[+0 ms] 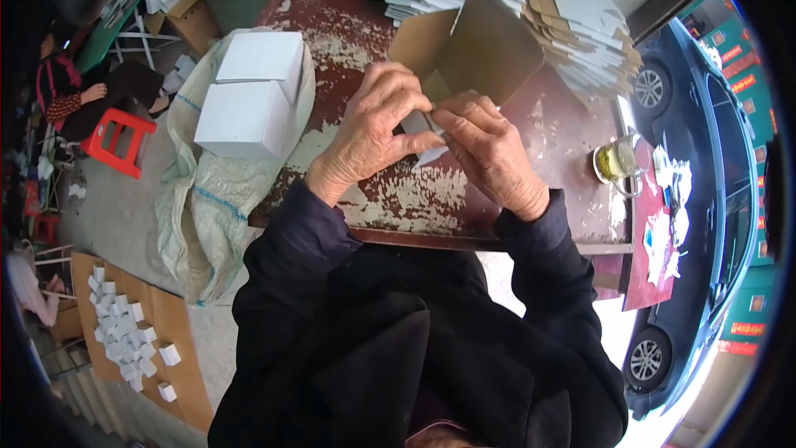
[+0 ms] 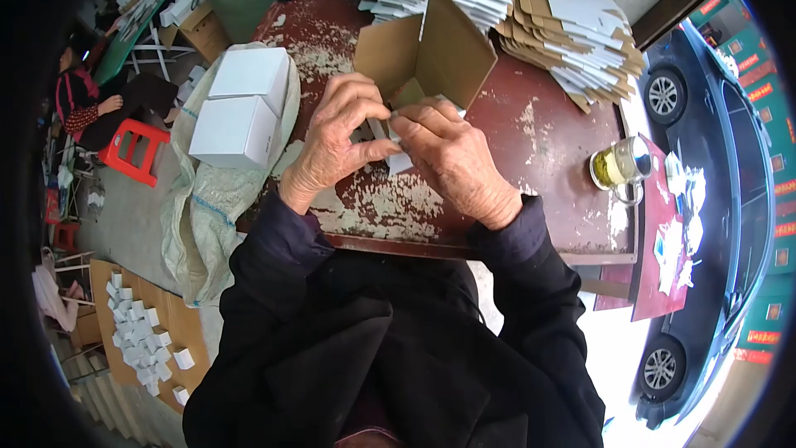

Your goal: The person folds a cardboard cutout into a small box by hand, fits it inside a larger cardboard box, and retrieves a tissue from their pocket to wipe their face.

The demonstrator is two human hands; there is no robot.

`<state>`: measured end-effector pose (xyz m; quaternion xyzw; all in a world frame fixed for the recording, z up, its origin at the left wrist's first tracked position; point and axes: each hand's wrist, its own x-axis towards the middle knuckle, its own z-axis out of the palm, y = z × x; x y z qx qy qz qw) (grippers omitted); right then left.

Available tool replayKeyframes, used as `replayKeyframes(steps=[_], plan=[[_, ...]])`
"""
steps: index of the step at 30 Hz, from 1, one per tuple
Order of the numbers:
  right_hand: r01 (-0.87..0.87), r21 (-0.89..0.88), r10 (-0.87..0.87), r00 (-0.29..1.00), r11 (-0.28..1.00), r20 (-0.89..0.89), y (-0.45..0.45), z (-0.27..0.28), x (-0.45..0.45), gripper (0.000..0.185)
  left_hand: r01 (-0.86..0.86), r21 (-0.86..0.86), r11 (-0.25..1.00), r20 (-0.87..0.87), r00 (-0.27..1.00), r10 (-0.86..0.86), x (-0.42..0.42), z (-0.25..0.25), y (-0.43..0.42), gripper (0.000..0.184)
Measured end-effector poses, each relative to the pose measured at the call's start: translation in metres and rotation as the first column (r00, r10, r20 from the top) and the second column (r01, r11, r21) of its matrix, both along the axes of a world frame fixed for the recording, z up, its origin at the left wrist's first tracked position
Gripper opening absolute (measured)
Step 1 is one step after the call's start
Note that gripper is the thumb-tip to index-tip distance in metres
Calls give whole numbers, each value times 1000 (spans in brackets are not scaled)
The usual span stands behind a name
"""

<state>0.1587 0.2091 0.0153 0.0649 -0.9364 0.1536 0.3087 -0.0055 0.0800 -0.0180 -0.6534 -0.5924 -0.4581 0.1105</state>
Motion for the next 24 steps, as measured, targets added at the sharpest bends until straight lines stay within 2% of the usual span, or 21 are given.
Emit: replayKeyframes(steps=[6,10,11,15,16,20,24], plan=[[-54,-91,53,998,994,-15,8,-5,-1,29,-29,75,997,72,997,24,1,0,7,49],[-80,-135,79,997,988,-8,14,-9,-1,26,-112,238,965,383,924,13,1,9,18,57],[-80,-136,79,997,988,-10,15,-8,-3,26,-112,238,965,381,924,13,-3,8,22,57],[-111,-242,122,992,964,30,21,-3,-4,23,-36,159,987,567,822,-62,-24,1,44,51],[-111,-239,121,992,965,27,21,-2,-5,23,-35,162,986,564,823,-64,-28,5,46,51],[-121,-121,127,991,985,41,16,1,-7,21,93,-27,995,561,826,-62,-40,18,51,36],[-123,-62,127,990,990,59,11,5,-10,19,36,-83,996,554,832,16,-42,13,35,33]])
